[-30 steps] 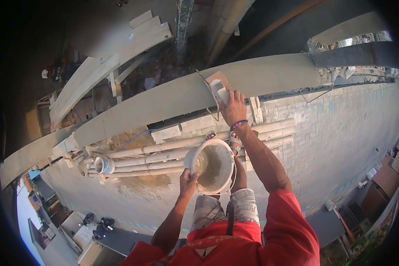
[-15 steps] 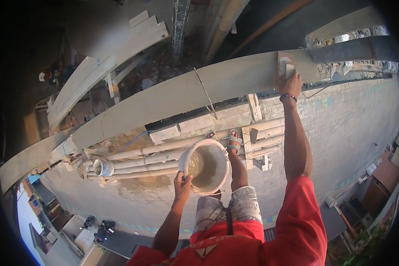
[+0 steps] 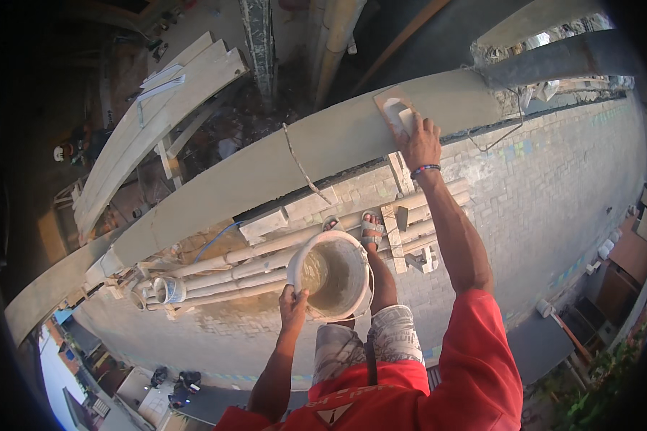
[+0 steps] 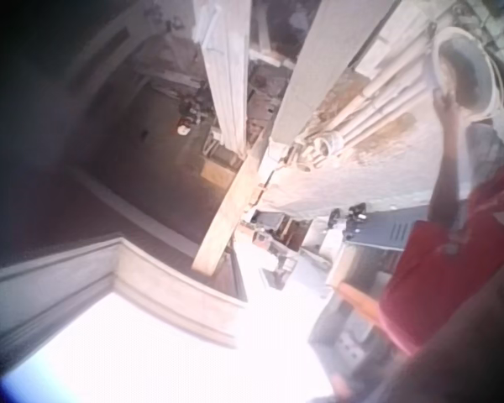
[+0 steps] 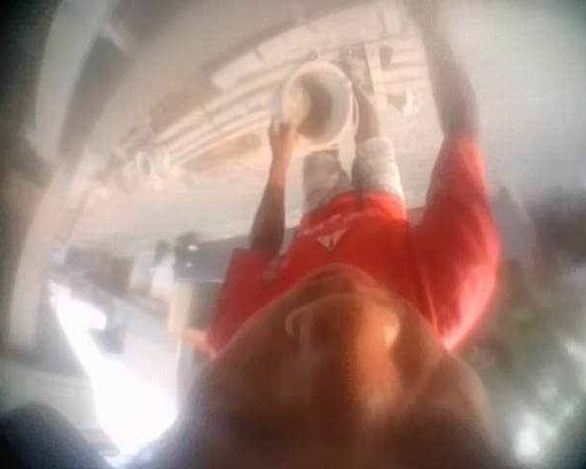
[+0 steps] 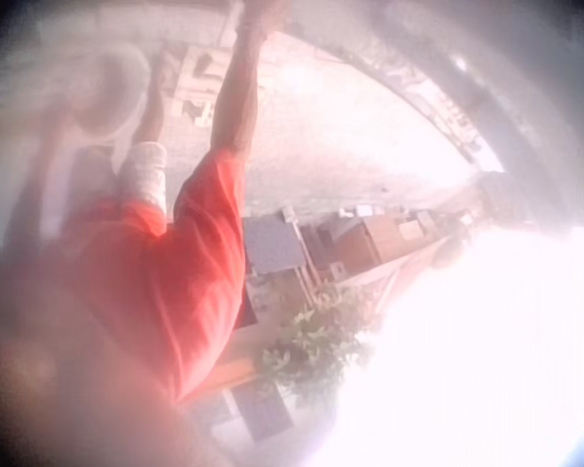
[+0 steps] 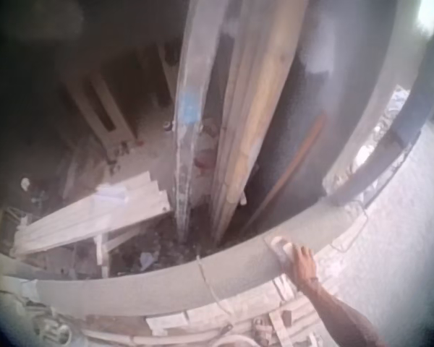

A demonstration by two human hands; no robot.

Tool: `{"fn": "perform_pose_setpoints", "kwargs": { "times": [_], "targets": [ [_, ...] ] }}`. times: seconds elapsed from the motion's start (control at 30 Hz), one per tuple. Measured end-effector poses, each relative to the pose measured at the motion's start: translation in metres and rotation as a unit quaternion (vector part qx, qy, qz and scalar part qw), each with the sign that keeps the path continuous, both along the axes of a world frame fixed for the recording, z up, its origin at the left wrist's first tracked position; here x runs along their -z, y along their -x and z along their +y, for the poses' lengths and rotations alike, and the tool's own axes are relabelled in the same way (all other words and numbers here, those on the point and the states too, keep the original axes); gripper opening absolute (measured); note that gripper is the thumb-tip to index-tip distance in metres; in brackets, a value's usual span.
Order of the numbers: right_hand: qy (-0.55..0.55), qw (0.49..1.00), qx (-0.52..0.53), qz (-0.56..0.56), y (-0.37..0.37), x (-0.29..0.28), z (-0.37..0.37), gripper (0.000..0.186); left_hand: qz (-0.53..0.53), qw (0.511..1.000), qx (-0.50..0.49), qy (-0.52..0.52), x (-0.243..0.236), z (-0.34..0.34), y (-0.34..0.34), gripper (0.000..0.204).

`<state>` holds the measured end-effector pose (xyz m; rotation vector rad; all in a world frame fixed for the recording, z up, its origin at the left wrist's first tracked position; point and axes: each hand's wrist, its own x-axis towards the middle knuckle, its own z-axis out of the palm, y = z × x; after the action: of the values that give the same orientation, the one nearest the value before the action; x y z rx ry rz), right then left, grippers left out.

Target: The person applies plaster to a curved wall using a trowel and a bucket of plaster. They repeatedly scoop plaster from the bucket and smooth it onto the wall surface, working along the curve.

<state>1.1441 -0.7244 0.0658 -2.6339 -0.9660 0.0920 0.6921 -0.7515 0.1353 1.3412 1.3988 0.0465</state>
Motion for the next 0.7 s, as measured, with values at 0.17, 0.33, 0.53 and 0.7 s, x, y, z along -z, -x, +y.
{"fn": "perform_pose_setpoints", "kwargs": {
  "times": [0.17,0.33,0.53,0.7],
  "targets": [
    [0.079,0.984,0.147,-0.059,-0.144,-0.027,-0.067,0.042,-0.044,0.996,-0.066,0.046,0.001,-0.007,-0.004,0.017],
    [-0.071,0.996,0.056,0.007,-0.069,-0.047,-0.034,0.039,0.001,1.0,-0.011,-0.005,0.003,-0.007,-0.007,0.019],
    [-0.096,0.992,-0.048,0.07,0.026,-0.042,0.019,0.05,-0.031,0.999,-0.018,-0.012,-0.015,0.0,-0.031,0.023],
    [-0.057,0.994,0.087,-0.027,-0.085,-0.017,-0.033,0.049,-0.042,0.999,-0.027,0.01,-0.005,-0.003,-0.025,0.02]
  ]
}}
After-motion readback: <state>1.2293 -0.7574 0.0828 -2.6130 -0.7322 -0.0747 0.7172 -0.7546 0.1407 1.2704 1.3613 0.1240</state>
